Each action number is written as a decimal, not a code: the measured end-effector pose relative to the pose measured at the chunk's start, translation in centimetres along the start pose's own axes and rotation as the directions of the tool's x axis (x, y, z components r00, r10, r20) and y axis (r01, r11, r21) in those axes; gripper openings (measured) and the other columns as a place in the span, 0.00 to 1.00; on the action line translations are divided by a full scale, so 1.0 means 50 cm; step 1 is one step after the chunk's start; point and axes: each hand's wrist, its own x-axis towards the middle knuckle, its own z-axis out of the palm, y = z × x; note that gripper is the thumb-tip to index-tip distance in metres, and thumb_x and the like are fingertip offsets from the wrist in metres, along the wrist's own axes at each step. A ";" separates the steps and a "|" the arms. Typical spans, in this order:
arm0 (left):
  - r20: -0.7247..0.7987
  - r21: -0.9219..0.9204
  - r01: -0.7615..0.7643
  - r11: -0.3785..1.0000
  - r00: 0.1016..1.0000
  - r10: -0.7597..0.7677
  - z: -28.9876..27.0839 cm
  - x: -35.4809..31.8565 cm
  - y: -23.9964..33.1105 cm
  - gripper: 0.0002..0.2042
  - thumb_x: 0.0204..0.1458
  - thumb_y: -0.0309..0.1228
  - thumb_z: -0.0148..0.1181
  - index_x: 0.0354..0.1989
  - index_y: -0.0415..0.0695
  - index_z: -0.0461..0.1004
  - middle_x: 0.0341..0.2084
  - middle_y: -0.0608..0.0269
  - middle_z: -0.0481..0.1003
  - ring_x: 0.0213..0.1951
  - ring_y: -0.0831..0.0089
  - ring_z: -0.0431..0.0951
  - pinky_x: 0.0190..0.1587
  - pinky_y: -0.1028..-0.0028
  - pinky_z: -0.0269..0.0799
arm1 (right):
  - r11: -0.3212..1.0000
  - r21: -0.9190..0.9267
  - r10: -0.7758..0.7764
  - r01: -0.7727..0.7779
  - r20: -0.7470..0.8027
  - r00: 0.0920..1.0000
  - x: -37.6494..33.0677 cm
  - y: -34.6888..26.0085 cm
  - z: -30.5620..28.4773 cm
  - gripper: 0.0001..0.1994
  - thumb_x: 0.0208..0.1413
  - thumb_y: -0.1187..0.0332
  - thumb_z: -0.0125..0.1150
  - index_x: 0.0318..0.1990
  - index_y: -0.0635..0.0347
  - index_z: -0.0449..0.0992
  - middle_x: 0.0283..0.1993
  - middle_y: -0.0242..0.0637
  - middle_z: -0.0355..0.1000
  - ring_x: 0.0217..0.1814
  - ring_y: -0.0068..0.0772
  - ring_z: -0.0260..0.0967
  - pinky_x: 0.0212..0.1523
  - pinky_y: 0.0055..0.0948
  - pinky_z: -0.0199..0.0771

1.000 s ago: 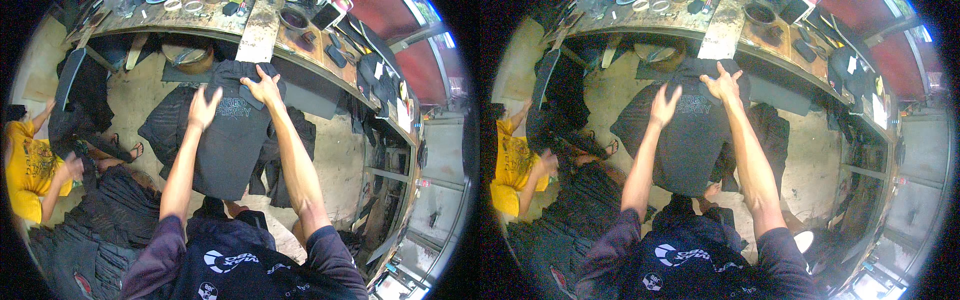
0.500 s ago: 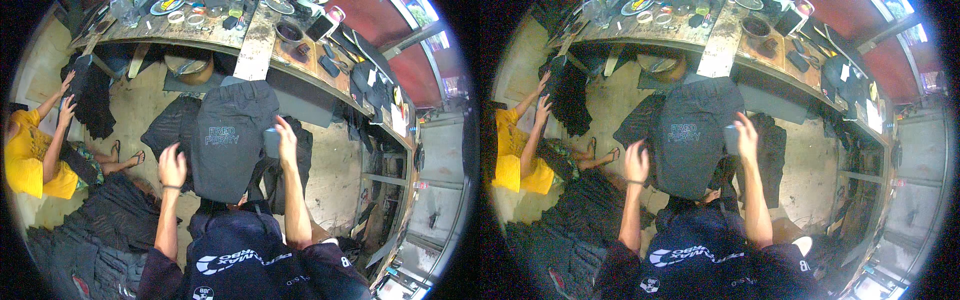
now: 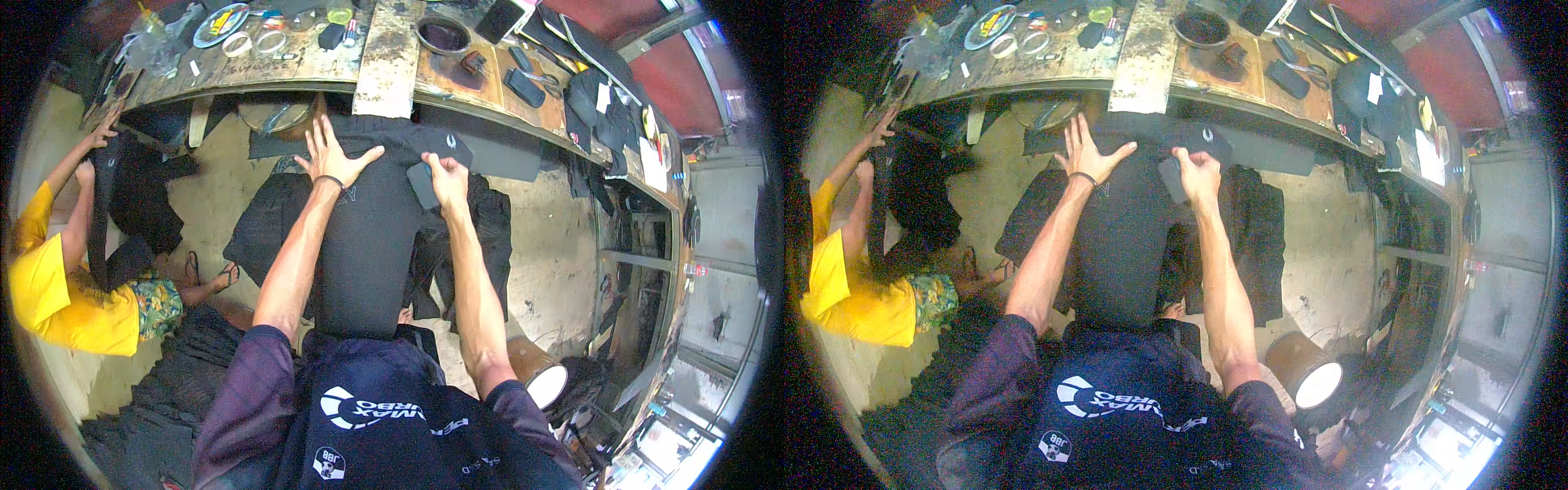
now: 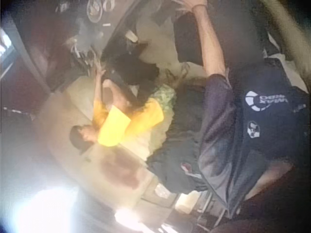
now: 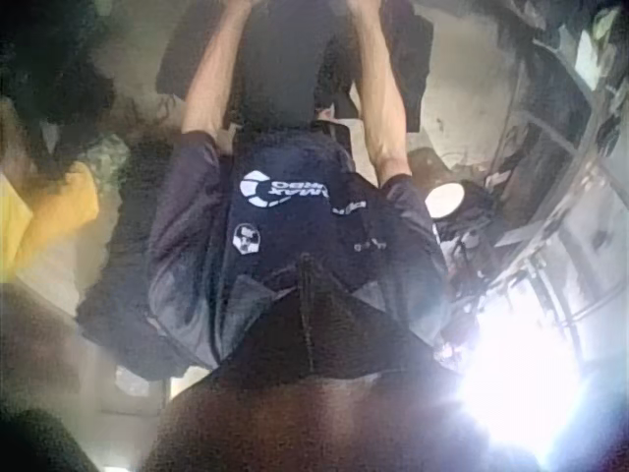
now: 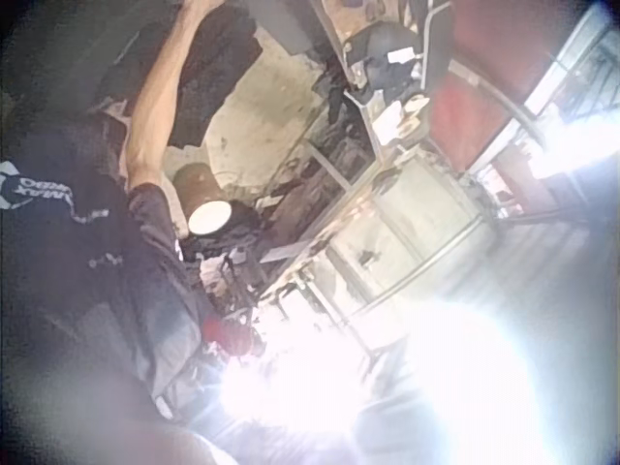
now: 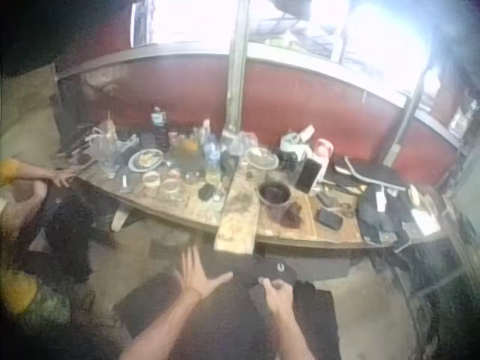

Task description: The person repeatedly rubs a small blue block over the surface of black garments laid on a wooden table, flipping and repositioning them to cover different areas. The person works one garment at a time, smoothing and rubbing the fabric while another person in a yellow shirt works nearby.

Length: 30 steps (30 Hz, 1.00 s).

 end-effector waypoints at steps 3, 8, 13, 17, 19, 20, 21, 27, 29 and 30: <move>0.176 -0.062 -0.007 0.998 0.984 0.018 0.010 0.061 -0.011 0.77 0.32 0.77 0.74 0.83 0.38 0.40 0.76 0.36 0.60 0.75 0.45 0.65 0.76 0.47 0.61 | 0.982 -0.187 -0.053 0.031 -0.114 0.992 -0.035 -0.049 0.013 0.28 0.57 0.45 0.76 0.45 0.67 0.83 0.42 0.50 0.84 0.46 0.46 0.82 0.51 0.43 0.80; 0.326 -0.271 -0.020 0.962 0.939 0.111 0.001 0.117 -0.029 0.70 0.26 0.73 0.81 0.72 0.28 0.64 0.62 0.32 0.76 0.65 0.45 0.77 0.69 0.57 0.73 | 0.605 -0.279 -0.717 0.745 0.217 0.663 -0.197 -0.078 0.048 0.27 0.45 0.56 0.85 0.50 0.60 0.82 0.44 0.40 0.80 0.47 0.48 0.78 0.52 0.43 0.78; 0.414 -0.064 -0.085 0.994 0.904 0.104 -0.027 0.148 -0.011 0.64 0.27 0.78 0.75 0.67 0.35 0.74 0.58 0.36 0.80 0.60 0.45 0.82 0.63 0.55 0.77 | 0.516 -0.301 -0.621 0.802 0.513 0.592 -0.184 -0.081 0.076 0.27 0.40 0.55 0.83 0.46 0.58 0.82 0.46 0.42 0.75 0.48 0.48 0.71 0.50 0.45 0.75; 0.466 -0.109 -0.087 0.990 0.875 0.129 -0.038 0.160 -0.005 0.53 0.28 0.81 0.72 0.57 0.48 0.85 0.49 0.44 0.86 0.53 0.50 0.86 0.58 0.52 0.81 | 0.422 -0.324 -0.681 0.847 0.503 0.532 -0.047 -0.118 0.117 0.25 0.40 0.56 0.82 0.44 0.58 0.81 0.45 0.42 0.75 0.48 0.50 0.71 0.49 0.47 0.73; 0.517 -0.042 -0.089 0.995 0.850 0.098 -0.038 0.165 -0.008 0.61 0.28 0.82 0.69 0.62 0.37 0.80 0.57 0.39 0.81 0.60 0.48 0.82 0.62 0.53 0.78 | 0.425 -0.365 -0.672 0.828 0.486 0.559 -0.053 -0.108 0.108 0.24 0.41 0.56 0.81 0.44 0.58 0.81 0.44 0.42 0.75 0.50 0.49 0.71 0.49 0.46 0.72; 0.514 -0.013 -0.093 0.996 0.854 0.086 -0.036 0.165 -0.010 0.62 0.28 0.83 0.69 0.62 0.37 0.80 0.57 0.39 0.81 0.59 0.48 0.82 0.62 0.53 0.78 | 0.451 -0.386 -0.616 0.804 0.518 0.594 -0.078 -0.096 0.092 0.25 0.41 0.55 0.82 0.45 0.58 0.82 0.44 0.41 0.75 0.51 0.48 0.70 0.50 0.45 0.71; 0.525 -0.007 -0.083 0.997 0.848 0.074 -0.035 0.168 -0.010 0.64 0.28 0.83 0.68 0.64 0.36 0.78 0.59 0.39 0.80 0.61 0.49 0.81 0.64 0.53 0.77 | 0.460 -0.368 -0.604 0.808 0.537 0.589 -0.115 -0.081 0.070 0.25 0.42 0.55 0.82 0.46 0.57 0.82 0.44 0.41 0.75 0.51 0.48 0.71 0.50 0.46 0.72; 0.411 0.033 -0.132 0.991 0.905 0.107 -0.024 0.173 -0.007 0.54 0.29 0.83 0.68 0.56 0.48 0.86 0.48 0.45 0.86 0.53 0.50 0.86 0.56 0.54 0.81 | 0.582 -0.206 -0.493 0.787 0.680 0.543 -0.220 -0.043 -0.006 0.21 0.45 0.55 0.79 0.42 0.57 0.83 0.42 0.41 0.75 0.48 0.48 0.71 0.45 0.49 0.73; 0.440 -0.017 -0.126 0.992 0.890 0.121 -0.022 0.174 -0.007 0.53 0.29 0.83 0.68 0.56 0.49 0.86 0.48 0.46 0.86 0.53 0.50 0.86 0.57 0.54 0.81 | 0.487 -0.300 -0.593 0.820 0.576 0.562 -0.144 -0.093 0.040 0.22 0.44 0.56 0.79 0.43 0.58 0.81 0.40 0.42 0.72 0.47 0.51 0.69 0.47 0.49 0.71; 0.463 -0.031 -0.100 0.995 0.881 0.103 -0.022 0.172 -0.008 0.53 0.29 0.83 0.68 0.56 0.49 0.87 0.49 0.46 0.86 0.53 0.50 0.86 0.57 0.54 0.81 | 0.470 -0.357 -0.616 0.808 0.523 0.589 -0.101 -0.110 0.070 0.24 0.43 0.57 0.80 0.46 0.58 0.80 0.42 0.44 0.72 0.46 0.52 0.68 0.48 0.49 0.70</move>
